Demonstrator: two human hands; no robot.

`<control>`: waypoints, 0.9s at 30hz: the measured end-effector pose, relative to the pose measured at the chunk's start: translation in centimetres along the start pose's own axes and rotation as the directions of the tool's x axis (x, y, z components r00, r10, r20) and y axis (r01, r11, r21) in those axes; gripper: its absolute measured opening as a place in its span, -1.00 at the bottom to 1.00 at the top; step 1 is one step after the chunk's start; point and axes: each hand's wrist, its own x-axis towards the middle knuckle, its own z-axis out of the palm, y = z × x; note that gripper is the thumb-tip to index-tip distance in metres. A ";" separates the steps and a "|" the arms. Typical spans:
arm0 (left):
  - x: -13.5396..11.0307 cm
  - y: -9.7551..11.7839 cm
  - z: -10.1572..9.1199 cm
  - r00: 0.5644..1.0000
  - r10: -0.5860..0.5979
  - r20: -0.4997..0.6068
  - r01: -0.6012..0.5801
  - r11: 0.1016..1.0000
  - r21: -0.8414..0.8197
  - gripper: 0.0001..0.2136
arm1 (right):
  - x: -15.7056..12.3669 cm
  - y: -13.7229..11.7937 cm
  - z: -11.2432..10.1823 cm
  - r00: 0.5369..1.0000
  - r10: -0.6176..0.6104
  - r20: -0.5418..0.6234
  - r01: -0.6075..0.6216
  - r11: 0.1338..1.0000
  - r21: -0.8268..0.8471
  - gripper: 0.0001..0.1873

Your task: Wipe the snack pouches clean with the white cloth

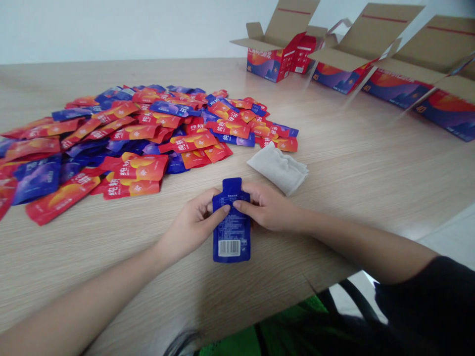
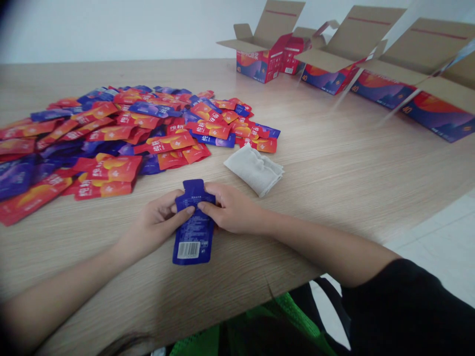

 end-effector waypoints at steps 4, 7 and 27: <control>0.4 0.4 -0.7 0.993 -0.039 0.111 0.047 0.997 -0.067 -0.78 | -0.2 -0.1 -0.3 0.992 -0.053 -0.117 0.050 0.998 -0.029 -0.88; 0.3 0.5 -1.1 0.972 -0.075 0.224 0.095 0.992 -0.079 -0.79 | -0.2 0.1 -0.3 0.989 0.029 -0.144 -0.024 0.999 0.035 -0.79; -0.4 0.3 -0.3 0.963 -0.105 0.247 0.141 0.982 -0.129 -0.85 | 0.2 -0.3 -0.4 0.988 0.058 -0.141 -0.016 0.960 0.279 -0.72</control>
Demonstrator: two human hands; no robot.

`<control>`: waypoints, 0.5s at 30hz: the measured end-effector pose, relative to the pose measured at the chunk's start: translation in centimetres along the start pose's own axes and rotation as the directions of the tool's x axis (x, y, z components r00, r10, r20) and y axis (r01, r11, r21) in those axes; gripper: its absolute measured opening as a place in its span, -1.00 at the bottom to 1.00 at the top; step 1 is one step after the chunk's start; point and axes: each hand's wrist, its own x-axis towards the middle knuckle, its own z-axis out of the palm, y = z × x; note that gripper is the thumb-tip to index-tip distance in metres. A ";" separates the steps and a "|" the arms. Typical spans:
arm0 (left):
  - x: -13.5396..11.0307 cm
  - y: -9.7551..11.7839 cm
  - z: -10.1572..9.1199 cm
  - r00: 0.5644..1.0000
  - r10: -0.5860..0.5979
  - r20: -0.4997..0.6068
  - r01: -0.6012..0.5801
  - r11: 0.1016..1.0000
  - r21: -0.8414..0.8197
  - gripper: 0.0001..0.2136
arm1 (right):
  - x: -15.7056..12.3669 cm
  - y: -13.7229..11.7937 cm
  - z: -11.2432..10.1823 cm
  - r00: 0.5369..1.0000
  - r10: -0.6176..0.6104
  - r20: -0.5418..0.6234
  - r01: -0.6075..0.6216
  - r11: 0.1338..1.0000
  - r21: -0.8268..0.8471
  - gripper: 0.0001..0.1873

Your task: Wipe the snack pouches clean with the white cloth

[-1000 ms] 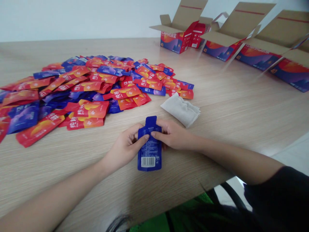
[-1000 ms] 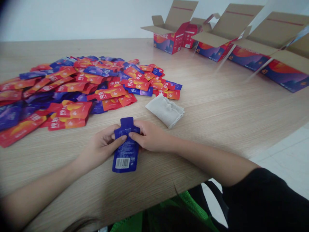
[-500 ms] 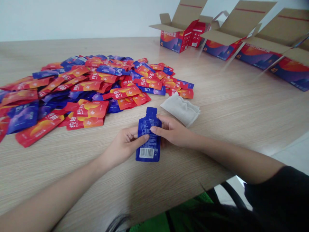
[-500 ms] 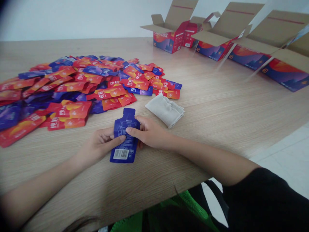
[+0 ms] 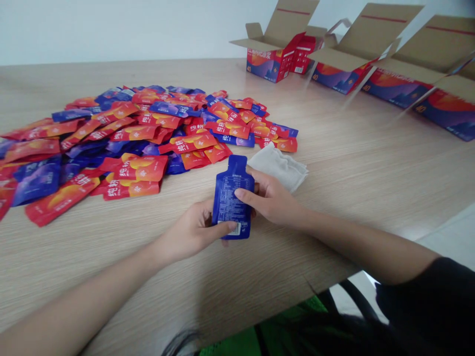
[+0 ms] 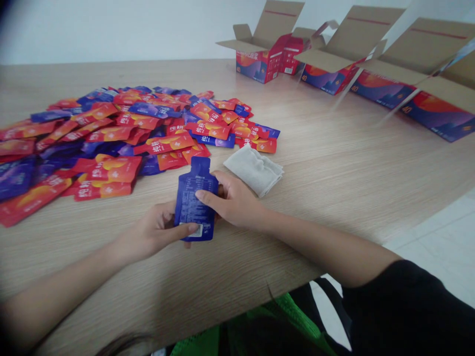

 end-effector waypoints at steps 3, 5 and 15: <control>0.2 -0.2 0.1 0.996 0.045 -0.082 -0.045 0.999 0.003 -0.85 | 0.1 0.2 -0.1 0.990 0.078 0.114 -0.084 0.995 0.055 -0.66; 0.4 -0.1 -0.1 0.995 0.063 -0.072 -0.062 0.998 0.004 -0.84 | 0.0 0.3 0.0 0.975 0.103 0.198 -0.111 0.993 0.030 -0.68; 0.1 0.6 -0.3 1.000 -0.007 0.027 0.005 0.996 0.087 -0.63 | 0.1 0.4 -0.1 0.988 0.011 0.155 -0.011 1.000 0.002 -0.71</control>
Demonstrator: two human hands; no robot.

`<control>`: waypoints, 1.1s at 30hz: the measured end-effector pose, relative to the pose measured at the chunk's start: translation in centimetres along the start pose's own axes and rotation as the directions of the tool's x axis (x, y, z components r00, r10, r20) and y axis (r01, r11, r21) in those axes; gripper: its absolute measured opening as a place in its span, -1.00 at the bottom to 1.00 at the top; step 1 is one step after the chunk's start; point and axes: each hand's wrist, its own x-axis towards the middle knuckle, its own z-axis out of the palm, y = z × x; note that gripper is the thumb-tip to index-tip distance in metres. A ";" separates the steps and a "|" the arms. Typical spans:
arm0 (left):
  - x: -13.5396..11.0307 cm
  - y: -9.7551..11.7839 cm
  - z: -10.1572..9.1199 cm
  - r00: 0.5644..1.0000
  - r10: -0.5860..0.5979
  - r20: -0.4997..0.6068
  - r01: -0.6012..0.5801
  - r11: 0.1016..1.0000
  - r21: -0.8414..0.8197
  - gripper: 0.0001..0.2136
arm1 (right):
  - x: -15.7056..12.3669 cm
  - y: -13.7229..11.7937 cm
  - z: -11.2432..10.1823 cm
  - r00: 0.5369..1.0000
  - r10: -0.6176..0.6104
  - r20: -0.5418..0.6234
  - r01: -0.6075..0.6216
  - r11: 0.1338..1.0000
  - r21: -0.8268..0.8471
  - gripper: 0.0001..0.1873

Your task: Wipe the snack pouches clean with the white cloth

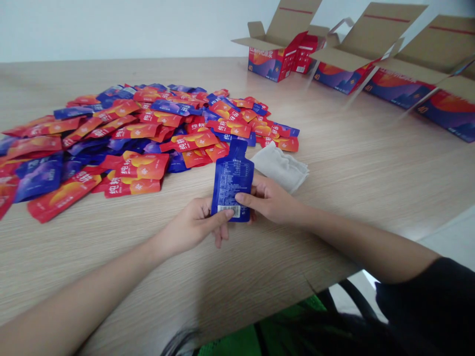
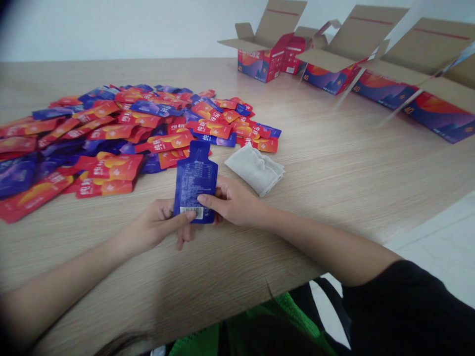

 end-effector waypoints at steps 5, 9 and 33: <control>0.3 -0.1 0.1 0.996 0.019 -0.091 -0.025 0.997 -0.068 -0.62 | -0.2 0.4 0.4 0.995 0.039 0.089 -0.038 0.999 -0.008 -0.69; 0.4 0.0 0.2 0.998 -0.012 -0.067 0.010 1.000 -0.023 -0.57 | -0.5 0.2 0.5 0.994 0.053 0.098 -0.052 0.999 -0.008 -0.74; -0.2 0.3 0.5 0.998 -0.063 0.001 0.063 0.996 -0.068 -0.58 | -0.6 -0.1 -0.2 0.943 0.242 0.229 -0.219 0.968 -0.122 -0.58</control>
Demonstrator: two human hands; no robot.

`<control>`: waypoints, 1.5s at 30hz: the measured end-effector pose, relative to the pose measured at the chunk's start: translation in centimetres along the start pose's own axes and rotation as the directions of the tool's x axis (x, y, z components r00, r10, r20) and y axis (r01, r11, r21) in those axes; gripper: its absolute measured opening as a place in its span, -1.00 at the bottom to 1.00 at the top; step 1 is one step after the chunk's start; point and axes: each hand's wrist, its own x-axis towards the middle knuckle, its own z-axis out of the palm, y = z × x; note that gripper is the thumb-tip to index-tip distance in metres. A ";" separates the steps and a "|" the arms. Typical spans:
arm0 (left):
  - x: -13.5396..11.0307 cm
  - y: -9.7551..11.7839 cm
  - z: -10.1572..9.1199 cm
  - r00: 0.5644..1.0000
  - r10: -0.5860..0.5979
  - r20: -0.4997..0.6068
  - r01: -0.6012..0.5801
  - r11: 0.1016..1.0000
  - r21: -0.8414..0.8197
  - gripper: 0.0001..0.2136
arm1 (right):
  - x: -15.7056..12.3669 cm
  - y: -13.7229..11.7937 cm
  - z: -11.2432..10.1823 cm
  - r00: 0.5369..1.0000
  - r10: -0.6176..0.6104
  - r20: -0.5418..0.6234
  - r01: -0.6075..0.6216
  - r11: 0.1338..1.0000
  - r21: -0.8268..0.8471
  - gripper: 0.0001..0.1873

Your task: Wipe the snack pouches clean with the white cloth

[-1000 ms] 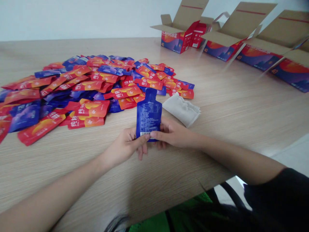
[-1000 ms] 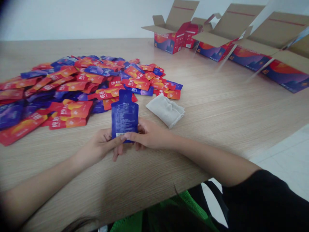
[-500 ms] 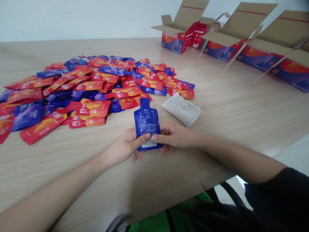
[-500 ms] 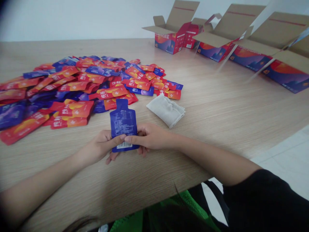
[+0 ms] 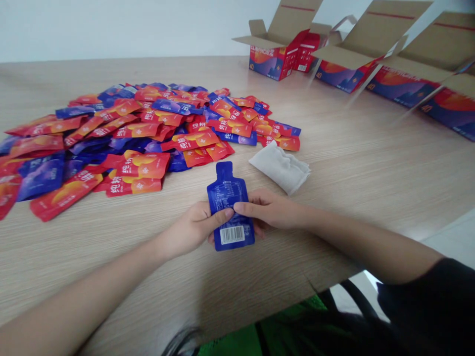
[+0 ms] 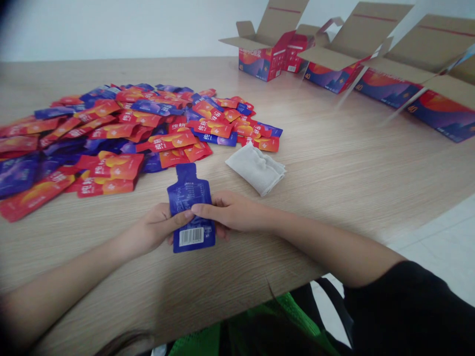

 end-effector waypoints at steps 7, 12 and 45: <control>0.2 -0.2 -0.1 0.996 0.023 -0.085 -0.014 0.994 0.113 -0.49 | -0.3 -0.6 0.2 0.996 -0.020 0.084 0.021 1.000 -0.007 -0.57; 0.2 -0.1 -0.3 0.999 0.038 -0.023 -0.036 0.995 0.094 -0.53 | -0.2 -0.6 0.0 1.000 0.010 0.003 -0.010 1.000 -0.004 -0.51; -0.1 -0.2 0.4 0.967 0.064 -0.245 -0.015 0.980 0.196 -0.54 | -0.1 -1.2 0.4 0.984 -0.146 -0.103 0.127 0.978 -0.166 -0.53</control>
